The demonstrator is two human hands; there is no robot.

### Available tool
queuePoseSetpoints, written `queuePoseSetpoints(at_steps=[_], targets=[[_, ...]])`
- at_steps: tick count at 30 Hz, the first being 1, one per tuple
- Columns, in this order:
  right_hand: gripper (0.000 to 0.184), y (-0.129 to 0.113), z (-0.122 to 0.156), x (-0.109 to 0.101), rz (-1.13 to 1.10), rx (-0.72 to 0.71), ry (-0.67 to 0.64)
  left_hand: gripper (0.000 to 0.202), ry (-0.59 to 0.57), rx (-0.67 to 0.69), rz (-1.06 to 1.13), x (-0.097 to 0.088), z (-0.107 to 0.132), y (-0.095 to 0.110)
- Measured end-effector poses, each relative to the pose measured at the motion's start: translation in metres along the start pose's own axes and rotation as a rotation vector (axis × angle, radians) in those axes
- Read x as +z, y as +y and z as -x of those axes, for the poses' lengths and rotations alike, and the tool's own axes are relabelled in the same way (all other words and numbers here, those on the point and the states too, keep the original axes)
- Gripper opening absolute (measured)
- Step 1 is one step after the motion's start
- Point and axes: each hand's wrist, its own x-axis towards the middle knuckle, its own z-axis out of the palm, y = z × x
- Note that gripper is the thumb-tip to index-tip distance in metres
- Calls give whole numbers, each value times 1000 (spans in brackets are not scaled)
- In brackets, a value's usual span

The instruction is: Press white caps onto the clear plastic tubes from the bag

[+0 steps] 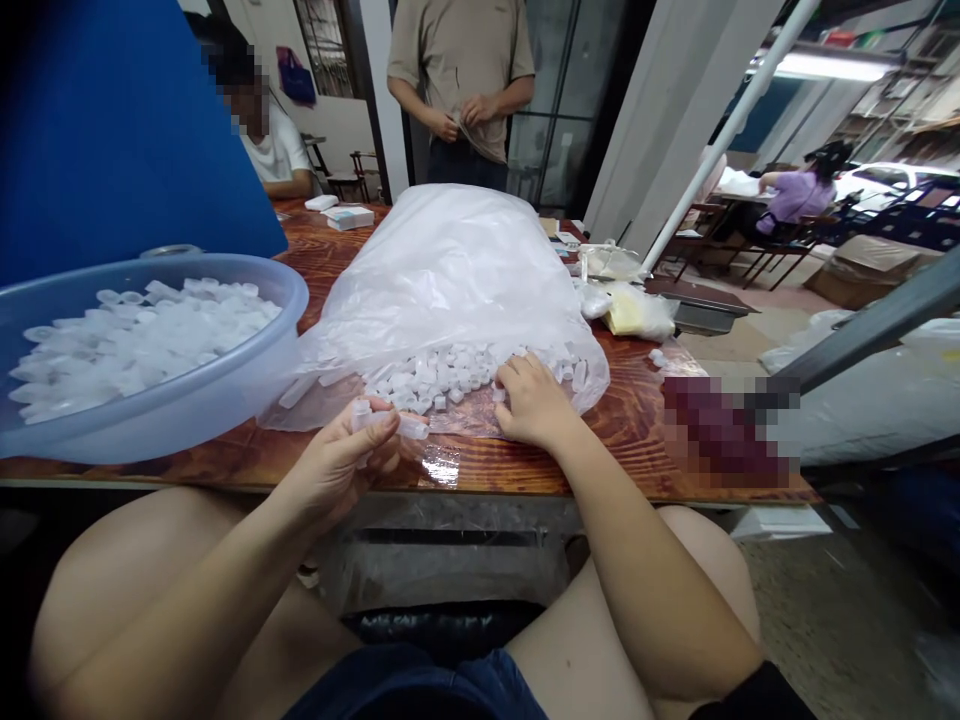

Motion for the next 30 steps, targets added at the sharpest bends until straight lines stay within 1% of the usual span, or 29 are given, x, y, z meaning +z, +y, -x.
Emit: queuePoseSetpoints(at_steps=[4, 6, 8, 11, 14, 18, 20, 23, 24, 26, 27, 28, 29, 30], targets=[[14, -28, 4, -12, -477, 5, 69, 43, 12, 47, -50, -1, -3, -8], [14, -45, 6, -17, -672, -58, 75, 40, 24, 75, -58, -2, -4, -10], [12, -59, 9, -22, -761, -141, 104, 39, 38, 90, -55, -2, -4, -10], [11, -73, 11, -24, -759, -220, 221, 42, 49, 103, -49, -2, -4, -10], [10, -76, 12, -24, -702, -265, 320, 45, 42, 105, -34, -1, -4, -9], [15, -75, 13, -25, -634, -344, 346, 46, 35, 95, -36, 0, -3, -9], [15, -76, 14, -25, -625, -352, 353, 46, 42, 88, -28, 1, -2, -8], [9, -79, 14, -25, -619, -269, 314, 47, 65, 87, -12, 2, -1, -7], [16, -81, 14, -24, -609, -213, 280, 48, 67, 86, -9, 2, -1, -7], [37, -82, 14, -24, -590, -76, 192, 48, 58, 79, -2, 4, 0, -7], [40, -82, 15, -24, -596, -18, 154, 48, 52, 74, 1, 5, 0, -7], [36, -82, 15, -24, -620, 16, 136, 47, 47, 72, 3, 5, 0, -7], [27, -82, 16, -25, -657, 19, 137, 47, 44, 72, 6, 5, 0, -7], [21, -81, 16, -26, -707, -10, 154, 47, 47, 76, 8, 5, 0, -7]])
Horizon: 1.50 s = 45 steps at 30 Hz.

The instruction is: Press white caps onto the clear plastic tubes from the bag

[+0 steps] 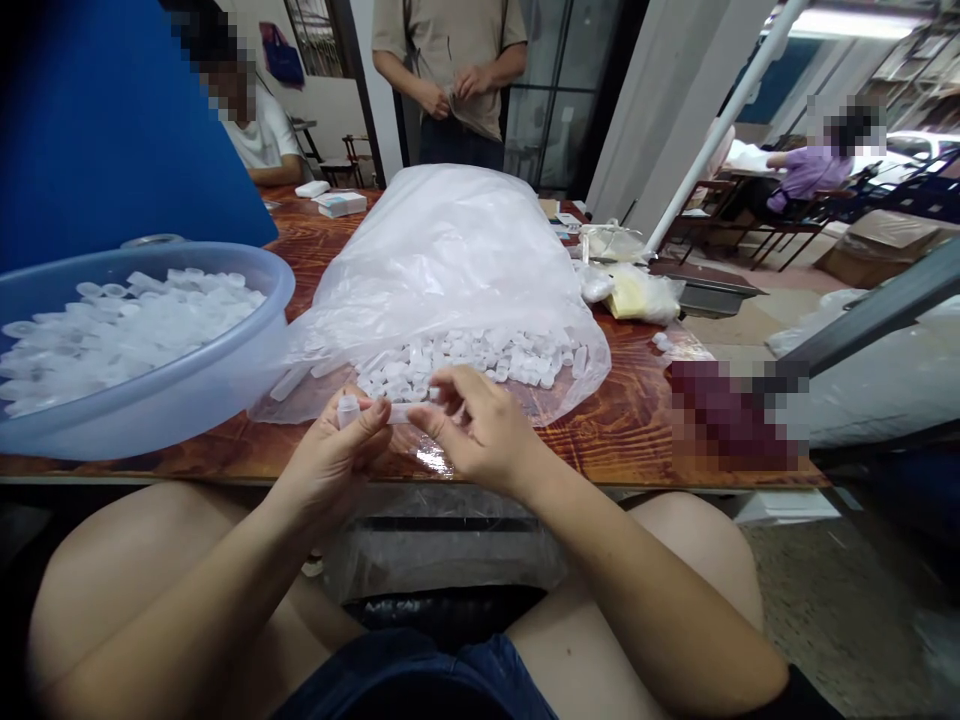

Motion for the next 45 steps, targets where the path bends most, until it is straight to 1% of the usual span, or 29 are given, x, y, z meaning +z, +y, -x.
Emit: queuePoseSetpoints(at_steps=[2, 3, 4, 6, 8, 9, 10, 11, 13, 14, 15, 17, 19, 20, 21, 22, 23, 26, 28, 30, 31, 33, 34, 36, 37, 39, 41, 43, 45], targets=[[37, -1, 2, 0, -106, -93, 13, 47, 9, 10, 2, -1, 0, 1], [40, -2, 3, 1, -141, -114, 18, 47, 10, 13, 2, -1, 0, 1], [38, -3, 4, 2, -165, -100, 16, 46, 10, 14, 0, -2, 0, 2], [38, -4, 6, 5, -192, -1, 4, 45, 9, 14, 1, -3, 1, 2], [49, -6, 6, 6, -208, 57, -4, 45, 18, 13, 9, -2, 1, 3], [53, -7, 6, 5, -207, 32, -11, 45, 27, 11, 13, -2, 2, 3], [52, -7, 5, 5, -187, -26, -12, 45, 35, 8, 15, -1, 2, 4], [45, -7, 4, 4, -147, -92, -3, 46, 40, 8, 15, -1, 3, 4], [18, -7, 2, 2, -36, -156, 14, 47, 42, 15, 11, 0, 3, 3], [6, -7, 2, 1, 9, -137, 22, 47, 39, 19, 10, 0, 4, 3], [8, -7, 1, 0, 30, -94, 31, 47, 35, 22, 10, 1, 4, 2], [12, -7, 1, -1, -2, 11, 27, 47, 26, 31, 20, 1, 4, 1], [22, -8, 1, -2, -59, 34, 10, 46, 15, 42, 29, 2, 4, -1], [23, -8, 1, -1, -78, 27, 9, 46, 12, 52, 28, 2, 4, -1], [18, -8, 1, 0, -107, 28, 14, 45, 11, 64, 18, 3, 5, -2], [12, -8, 1, 2, -164, 56, 20, 45, 11, 84, -6, 2, 6, -2], [11, -8, 1, 4, -262, 121, 19, 44, 17, 117, -47, 2, 7, -2], [25, -5, -1, 12, -716, 466, -35, 38, 17, 315, -289, -2, 11, -4], [33, -2, -2, 15, -940, 654, -71, 30, -29, 459, -473, -7, 14, -5], [35, -1, -3, 15, -1033, 746, -89, 25, -96, 528, -584, -12, 15, -5], [35, -1, -3, 15, -1044, 754, -98, 25, -116, 534, -607, -13, 15, -4], [33, -3, -1, 13, -992, 684, -100, 27, -102, 517, -622, -15, 14, -1], [30, -4, -1, 11, -924, 606, -75, 28, -68, 503, -624, -15, 13, 1], [22, -8, 1, 9, -691, 378, 30, 28, -27, 451, -636, -15, 12, 6], [18, -10, 2, 7, -536, 244, 87, 25, -43, 408, -652, -15, 11, 8], [10, -12, 3, 3, -231, -24, 165, 19, -138, 321, -698, -15, 10, 14], [10, -12, 4, -1, -38, -229, 166, 19, -235, 276, -747, -16, 10, 19], [16, -12, 3, -4, 16, -345, 126, 21, -276, 272, -755, -17, 10, 25], [20, -11, 3, -6, 26, -405, 81, 22, -293, 243, -717, -18, 10, 29]])
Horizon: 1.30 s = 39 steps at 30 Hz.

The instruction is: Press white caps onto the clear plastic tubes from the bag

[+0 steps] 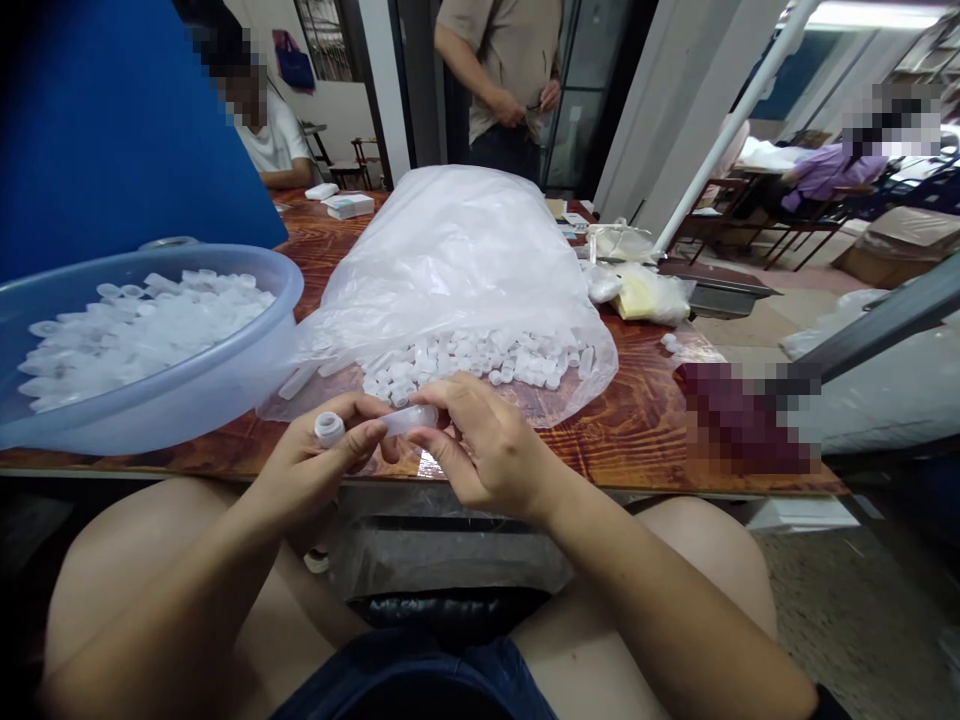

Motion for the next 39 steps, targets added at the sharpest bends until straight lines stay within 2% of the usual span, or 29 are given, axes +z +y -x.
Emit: queuePoseSetpoints(at_steps=[4, 7, 11, 14, 17, 19, 21, 23, 27, 30, 33, 37, 39], targets=[[10, 1, 0, -1, -3, -43, -36, 20, 0, -76, 98, 0, 2, -1], [10, 0, 1, 0, -61, 8, 4, 23, 37, -120, 198, 5, 3, -4], [12, 2, 4, 4, -85, 102, 37, 27, 58, -230, 457, 12, 3, -5], [18, 9, 7, 6, 56, 26, -28, 31, 20, -302, 599, 13, 1, -3], [18, 15, 8, 6, 188, -76, -80, 31, -76, -398, 672, 13, 1, -2], [18, 15, 7, 6, 230, -107, -77, 30, -126, -432, 706, 14, 1, -2], [17, 12, 6, 7, 242, -108, -53, 30, -122, -429, 718, 15, 2, -3], [14, 7, 6, 10, 212, -50, -34, 29, -63, -379, 680, 15, 3, -5], [12, -6, 9, 16, 70, 191, -11, 27, 42, -199, 457, 15, 6, -7], [14, -12, 11, 20, -30, 371, 10, 23, 124, -34, 168, 16, 8, -11], [20, -14, 11, 22, -165, 529, 18, 14, 210, 187, -173, 17, 9, -16], [24, -13, 9, 22, -331, 624, 37, 11, 252, 405, -412, 20, 9, -20], [25, -12, 10, 24, -384, 635, 58, 11, 270, 414, -449, 23, 9, -18]])
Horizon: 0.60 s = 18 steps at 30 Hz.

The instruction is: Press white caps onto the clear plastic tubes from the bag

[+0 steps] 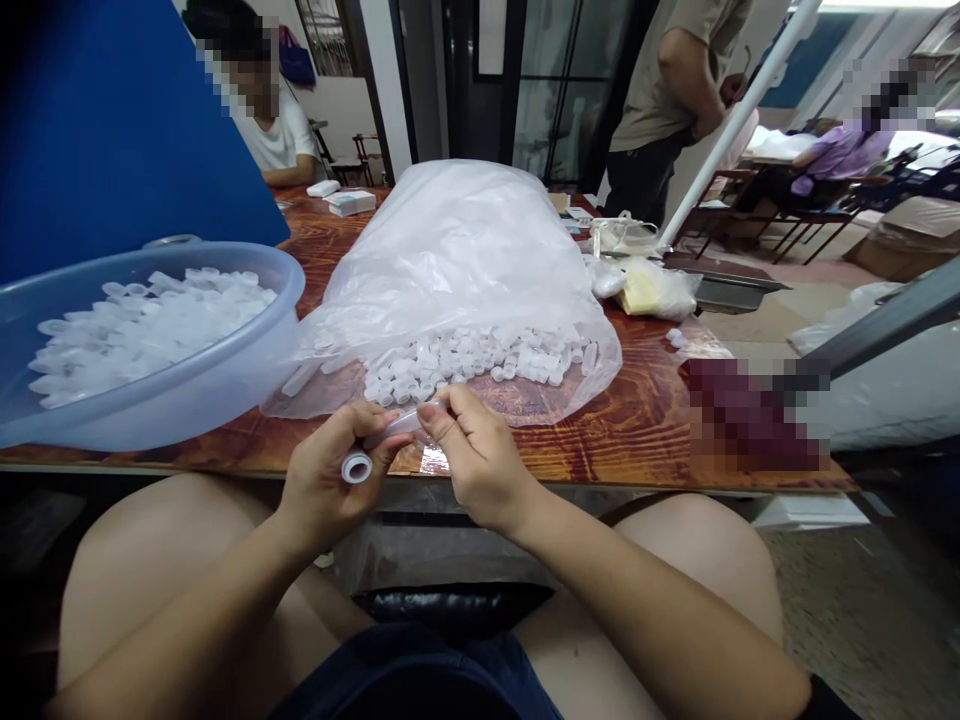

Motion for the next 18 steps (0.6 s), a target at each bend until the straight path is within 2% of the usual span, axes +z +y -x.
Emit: queuePoseSetpoints(at_steps=[4, 6, 9, 14, 16, 18], targets=[[27, 9, -3, 7, -212, 8, 35, 15, -14, -260, 91, 5, 0, 7], [28, 12, -6, 10, -314, 13, 45, 20, -37, -382, 278, 10, 1, 10], [24, 12, -13, 8, -451, 35, 22, 27, -54, -494, 544, 12, 1, 11], [20, 2, -21, -8, -572, 36, -6, 33, 17, -663, 724, 0, -8, 9], [22, 0, -20, -10, -586, 81, -30, 36, 62, -760, 815, -8, -16, 4], [28, 1, -14, -5, -605, 167, -112, 38, 73, -855, 804, -16, -23, -6]])
